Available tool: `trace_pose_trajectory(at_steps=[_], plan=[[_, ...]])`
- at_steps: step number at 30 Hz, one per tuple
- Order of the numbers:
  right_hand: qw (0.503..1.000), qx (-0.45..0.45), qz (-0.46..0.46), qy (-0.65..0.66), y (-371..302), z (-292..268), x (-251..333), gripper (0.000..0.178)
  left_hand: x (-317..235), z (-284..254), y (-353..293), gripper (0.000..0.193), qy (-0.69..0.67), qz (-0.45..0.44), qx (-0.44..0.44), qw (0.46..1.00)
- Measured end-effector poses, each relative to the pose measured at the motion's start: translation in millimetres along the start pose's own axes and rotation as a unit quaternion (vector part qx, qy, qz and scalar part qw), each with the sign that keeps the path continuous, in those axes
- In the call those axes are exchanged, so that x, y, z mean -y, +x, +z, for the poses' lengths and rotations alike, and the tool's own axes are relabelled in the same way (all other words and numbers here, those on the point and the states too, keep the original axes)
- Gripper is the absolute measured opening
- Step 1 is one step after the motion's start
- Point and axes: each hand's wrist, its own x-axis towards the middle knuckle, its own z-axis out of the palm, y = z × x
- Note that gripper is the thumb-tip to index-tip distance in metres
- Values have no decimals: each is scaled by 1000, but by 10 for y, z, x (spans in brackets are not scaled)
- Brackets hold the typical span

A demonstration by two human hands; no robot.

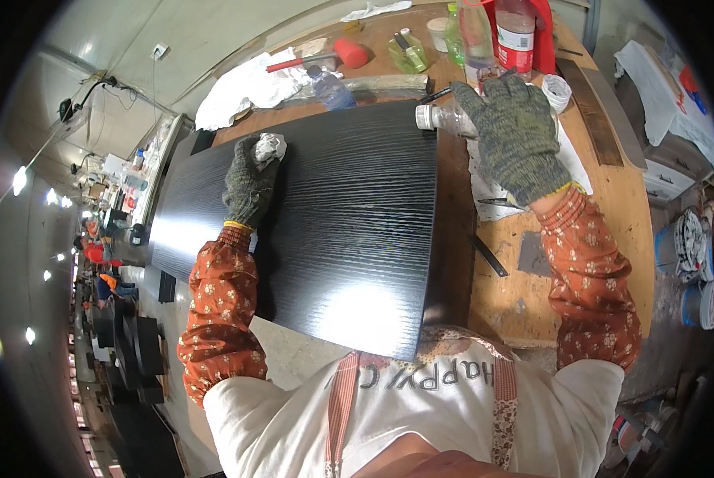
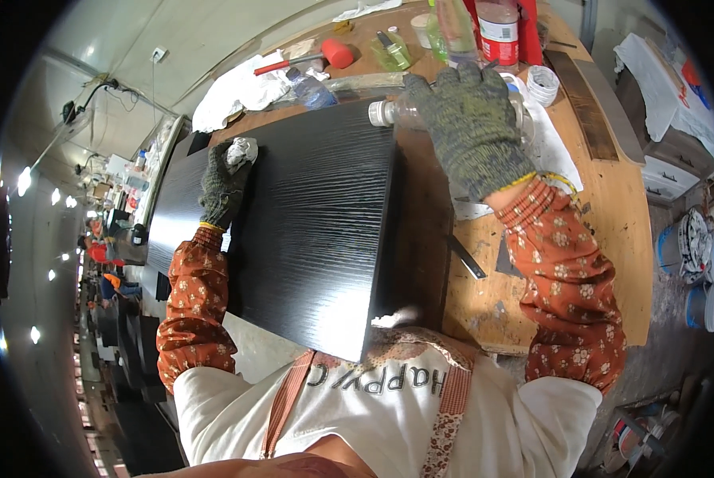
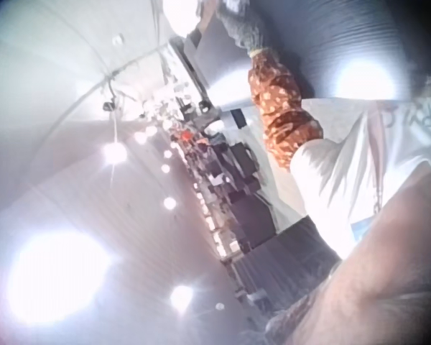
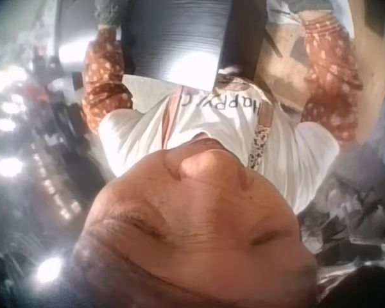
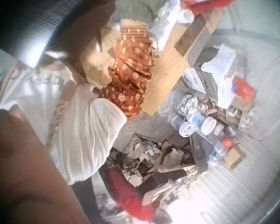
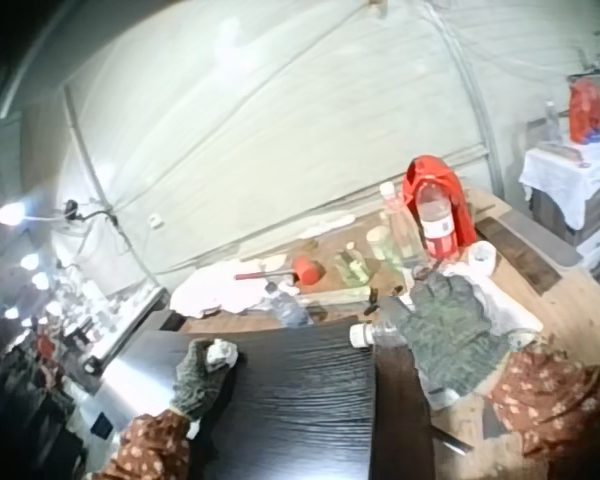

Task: Cleaning and polishing black wooden furniture panels using a cloth and a bottle of liquid solution.

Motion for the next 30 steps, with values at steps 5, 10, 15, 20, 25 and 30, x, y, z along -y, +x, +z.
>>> trace_pose_trajectory(at_steps=[5, 10, 15, 20, 25, 30], plan=[[998, -5, -56, -13, 185, -26, 96, 45, -169, 57, 3, 50, -68, -55, 38, 995], [998, 9, -33, 52, 116, 17, -11, 51, -578, 154, -35, 50, -201, 67, 94, 973], [991, -49, 55, 112, -151, -99, -116, 50, -1091, 900, 136, 45, -375, 173, 114, 904], [965, -51, 175, 190, -394, -103, -369, 62, -1544, 478, 19, 51, -123, 350, 124, 920], [950, -130, 192, 209, -733, -86, -477, 59, -580, 322, 474, 41, -34, 97, 69, 992], [952, -150, 149, 222, -686, 5, -368, 58, -513, 70, 152, 41, -147, -40, 92, 984]])
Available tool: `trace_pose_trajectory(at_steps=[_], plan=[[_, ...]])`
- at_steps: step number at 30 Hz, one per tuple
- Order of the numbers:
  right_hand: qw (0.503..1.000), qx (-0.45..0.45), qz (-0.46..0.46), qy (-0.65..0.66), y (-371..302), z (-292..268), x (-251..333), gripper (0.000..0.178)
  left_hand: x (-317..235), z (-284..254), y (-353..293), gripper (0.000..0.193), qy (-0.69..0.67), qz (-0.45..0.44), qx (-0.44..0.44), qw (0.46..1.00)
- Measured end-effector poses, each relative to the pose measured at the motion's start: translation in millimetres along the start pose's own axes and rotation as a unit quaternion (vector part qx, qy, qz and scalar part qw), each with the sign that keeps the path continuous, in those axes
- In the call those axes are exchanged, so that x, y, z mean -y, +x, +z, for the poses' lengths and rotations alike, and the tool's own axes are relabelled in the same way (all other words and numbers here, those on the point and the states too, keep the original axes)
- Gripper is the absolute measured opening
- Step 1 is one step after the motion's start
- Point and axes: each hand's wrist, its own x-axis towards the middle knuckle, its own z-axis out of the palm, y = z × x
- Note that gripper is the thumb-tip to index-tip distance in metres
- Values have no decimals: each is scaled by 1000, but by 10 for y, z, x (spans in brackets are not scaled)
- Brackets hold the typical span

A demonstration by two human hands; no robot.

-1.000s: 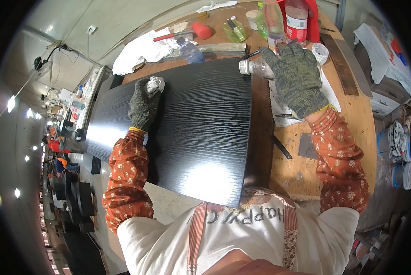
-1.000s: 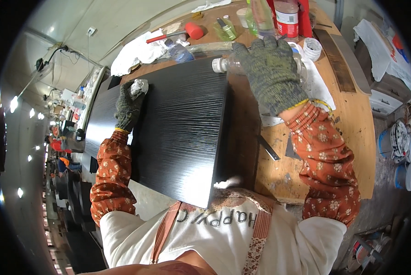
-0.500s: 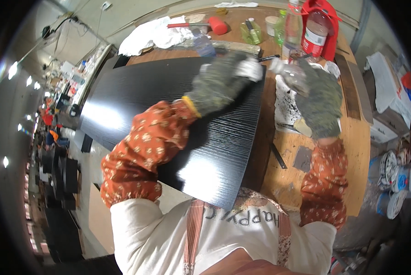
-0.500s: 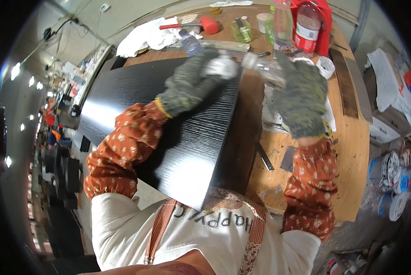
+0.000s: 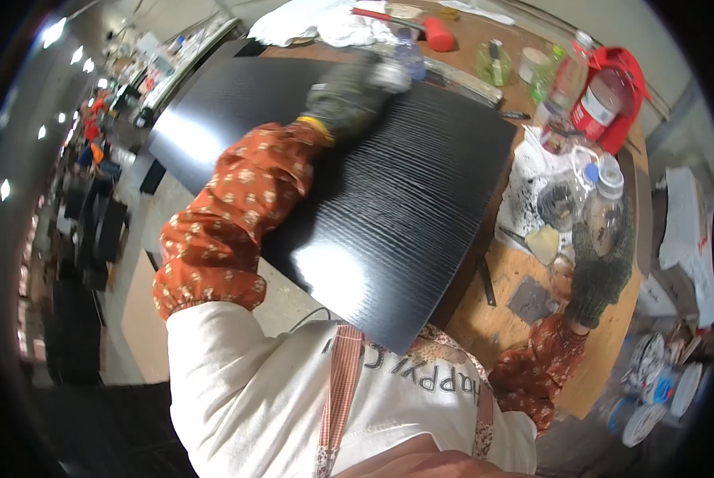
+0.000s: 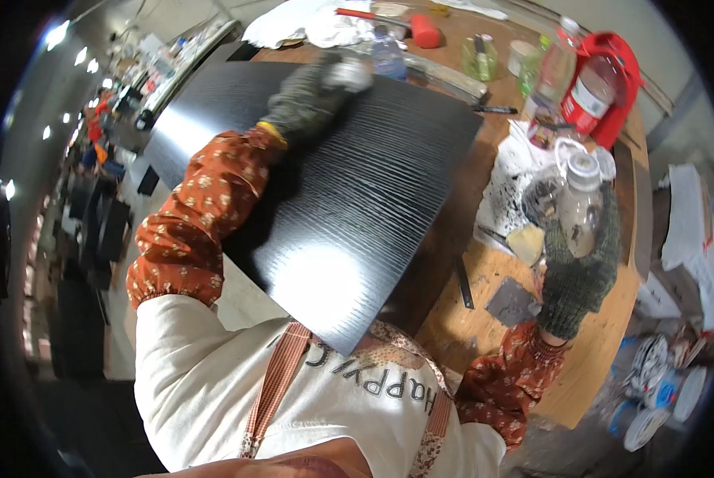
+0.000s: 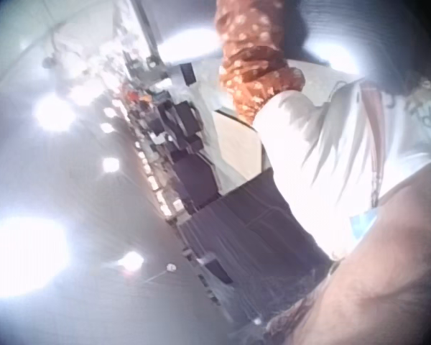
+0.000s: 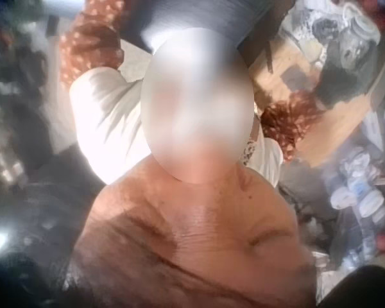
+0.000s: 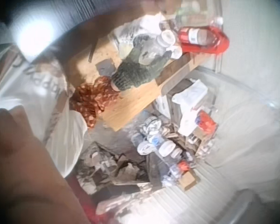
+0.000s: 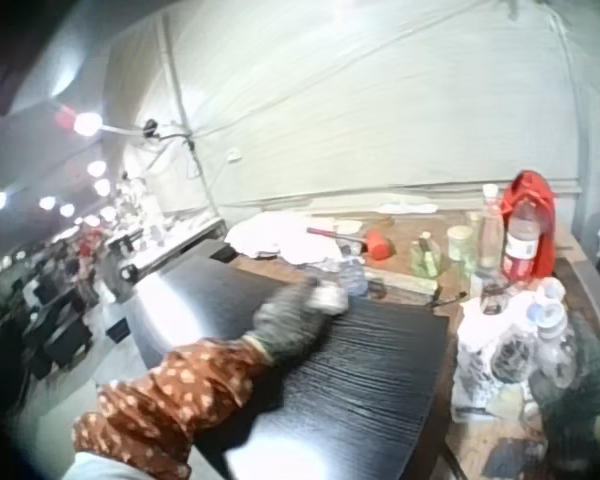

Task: Cleaning and polishing black wooden furniture panels using a cloth and a bottle of liquid solution.

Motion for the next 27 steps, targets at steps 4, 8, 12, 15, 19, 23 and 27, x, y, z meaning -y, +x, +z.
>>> trace_pose_trajectory(at_steps=[4, 8, 12, 15, 19, 23, 27], plan=[[999, 26, 25, 15, 87, 15, 19, 66, -645, 504, -396, 47, -47, 426, 5, 904], [992, 64, 5, 108, 117, 26, -90, 74, -417, 484, -713, 50, -15, 440, 16, 898], [995, 40, -32, 81, 164, -61, -306, 58, 473, -377, -764, 52, 103, 133, -66, 984], [992, 100, -55, 55, 374, -4, -99, 88, 844, -961, -904, 44, -27, -30, -149, 988], [930, 214, 19, 298, 405, -79, 817, 54, 1390, -998, -1482, 46, 158, -162, -107, 968], [907, 221, 27, 357, 483, 191, 703, 71, 1265, -861, -1905, 47, 79, 54, -194, 976], [916, 306, -182, 182, 640, 117, 1303, 72, 1197, -778, -1919, 46, -93, 18, -257, 962]])
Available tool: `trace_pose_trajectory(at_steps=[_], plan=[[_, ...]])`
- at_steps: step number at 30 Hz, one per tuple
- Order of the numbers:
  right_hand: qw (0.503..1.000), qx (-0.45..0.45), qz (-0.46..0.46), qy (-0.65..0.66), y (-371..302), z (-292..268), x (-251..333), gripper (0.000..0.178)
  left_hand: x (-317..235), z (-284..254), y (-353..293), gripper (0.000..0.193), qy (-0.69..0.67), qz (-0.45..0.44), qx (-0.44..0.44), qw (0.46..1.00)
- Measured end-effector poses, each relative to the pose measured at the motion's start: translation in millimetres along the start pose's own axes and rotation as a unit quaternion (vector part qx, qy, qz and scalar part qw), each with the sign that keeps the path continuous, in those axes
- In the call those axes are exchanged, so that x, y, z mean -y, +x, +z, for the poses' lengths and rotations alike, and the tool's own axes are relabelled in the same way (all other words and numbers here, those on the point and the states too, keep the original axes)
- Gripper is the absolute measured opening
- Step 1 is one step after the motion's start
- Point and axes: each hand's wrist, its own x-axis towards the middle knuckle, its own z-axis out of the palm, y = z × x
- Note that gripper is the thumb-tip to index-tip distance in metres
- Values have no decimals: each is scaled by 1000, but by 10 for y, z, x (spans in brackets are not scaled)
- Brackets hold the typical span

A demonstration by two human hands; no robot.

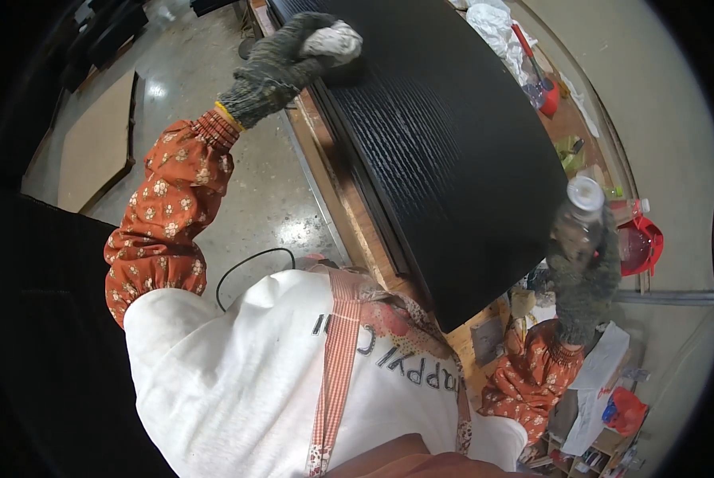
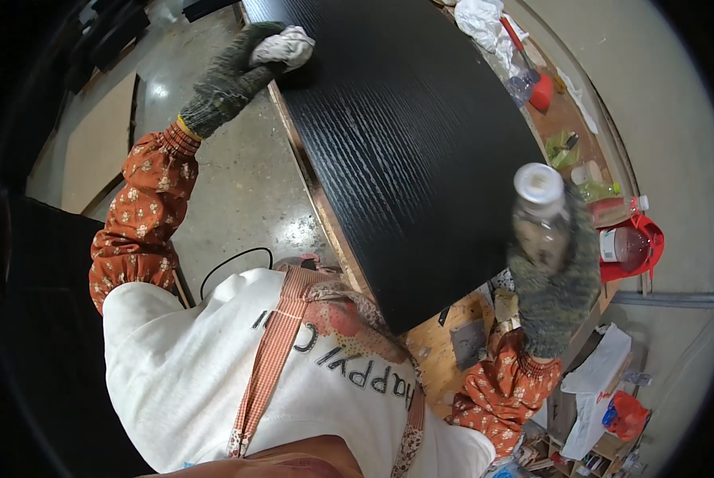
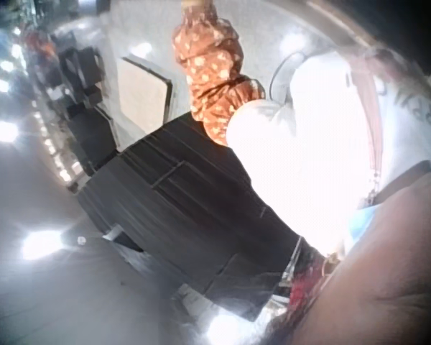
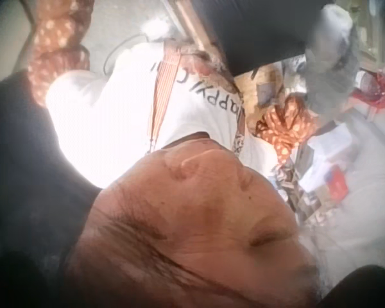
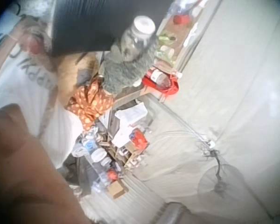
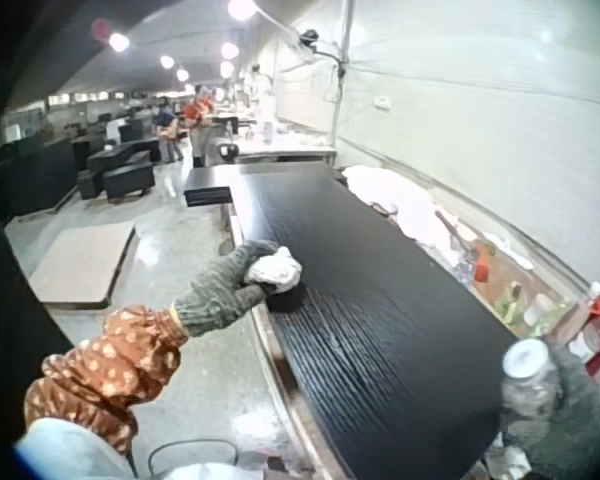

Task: Cleaning and polishing black wooden furniture panels using a cloth and a bottle of liquid solution.

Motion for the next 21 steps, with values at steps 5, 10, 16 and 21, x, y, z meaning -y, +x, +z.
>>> trace_pose_trajectory(at_steps=[5, 10, 16, 21], plan=[[971, 102, -217, -13, 548, 405, 218, 71, 192, -449, -491, 49, 26, -159, -122, 979], [941, 181, -228, -171, 789, 617, 496, 71, -152, -345, -717, 47, -60, -232, -162, 957], [915, 226, -271, -198, 948, 789, 714, 65, -249, -499, -976, 48, -50, -240, -212, 946], [889, 201, -332, -241, 1047, 882, 796, 65, -325, -545, -1011, 46, -69, -257, -248, 931]])
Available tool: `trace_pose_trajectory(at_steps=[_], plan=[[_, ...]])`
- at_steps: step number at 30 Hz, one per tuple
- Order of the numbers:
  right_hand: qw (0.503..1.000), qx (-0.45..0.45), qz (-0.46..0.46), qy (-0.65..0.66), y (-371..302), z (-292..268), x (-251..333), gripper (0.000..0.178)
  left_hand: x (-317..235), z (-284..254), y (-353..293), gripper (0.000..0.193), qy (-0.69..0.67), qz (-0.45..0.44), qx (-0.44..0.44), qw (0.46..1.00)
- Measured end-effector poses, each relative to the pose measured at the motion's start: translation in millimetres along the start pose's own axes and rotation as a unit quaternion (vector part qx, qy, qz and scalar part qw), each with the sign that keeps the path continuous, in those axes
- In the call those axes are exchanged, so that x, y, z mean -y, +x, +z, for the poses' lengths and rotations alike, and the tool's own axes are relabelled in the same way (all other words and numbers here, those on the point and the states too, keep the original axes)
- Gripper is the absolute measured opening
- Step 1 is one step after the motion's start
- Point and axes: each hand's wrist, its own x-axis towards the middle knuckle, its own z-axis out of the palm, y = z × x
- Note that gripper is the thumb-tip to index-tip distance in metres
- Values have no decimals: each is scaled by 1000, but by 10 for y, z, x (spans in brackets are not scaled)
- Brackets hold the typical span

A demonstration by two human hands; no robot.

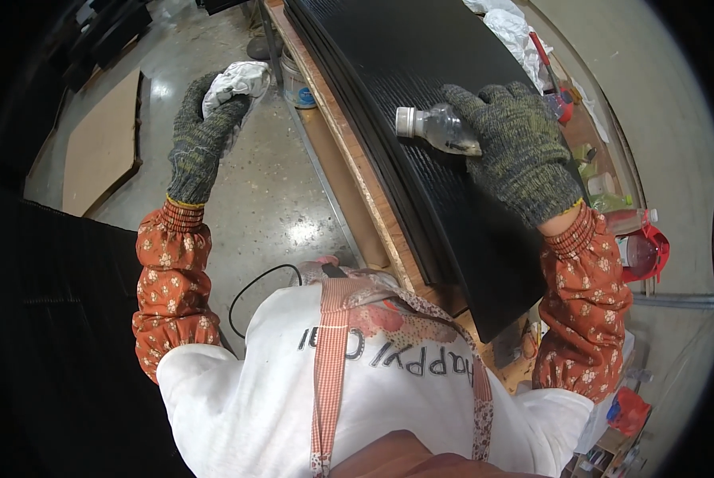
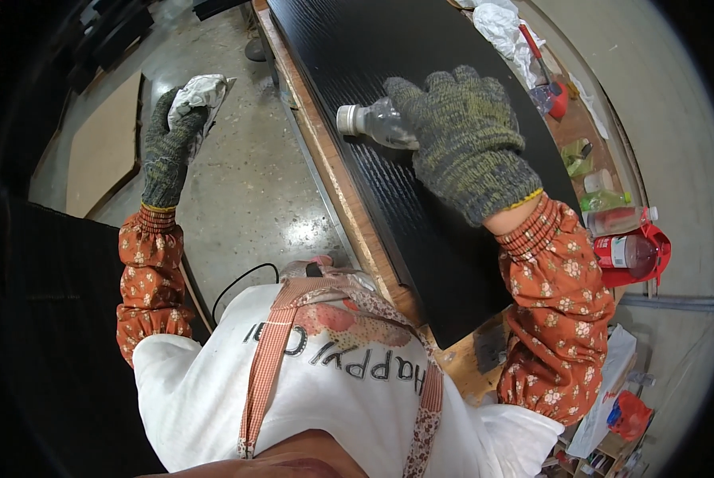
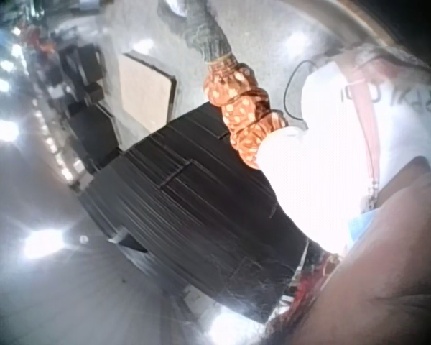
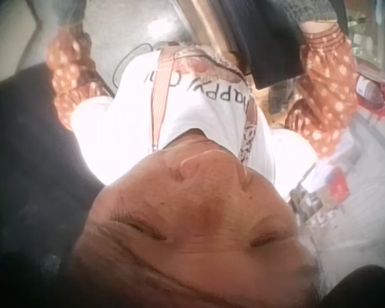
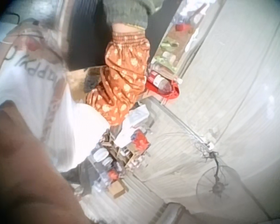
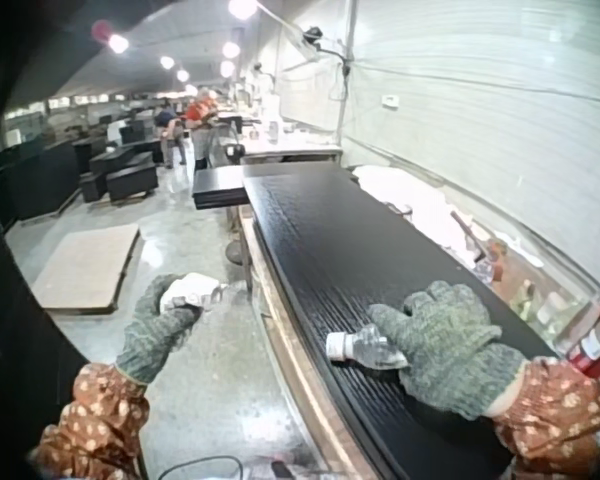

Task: Cleaning and polishing black wooden furniture panels using a cloth and a bottle of liquid solution.

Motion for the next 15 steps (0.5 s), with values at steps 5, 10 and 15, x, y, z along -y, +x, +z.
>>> trace_pose_trajectory(at_steps=[5, 10, 15], plan=[[1000, -4, 11, -14, -154, -16, -64, 65, -116, 66, -13, 45, 40, 24, -6, 999], [1000, -8, 19, 9, -100, 30, -32, 67, -221, 392, -29, 47, -91, 124, 96, 984], [965, -24, 123, 231, -89, 214, -373, 72, -379, 692, -186, 56, -157, 192, 215, 944]])
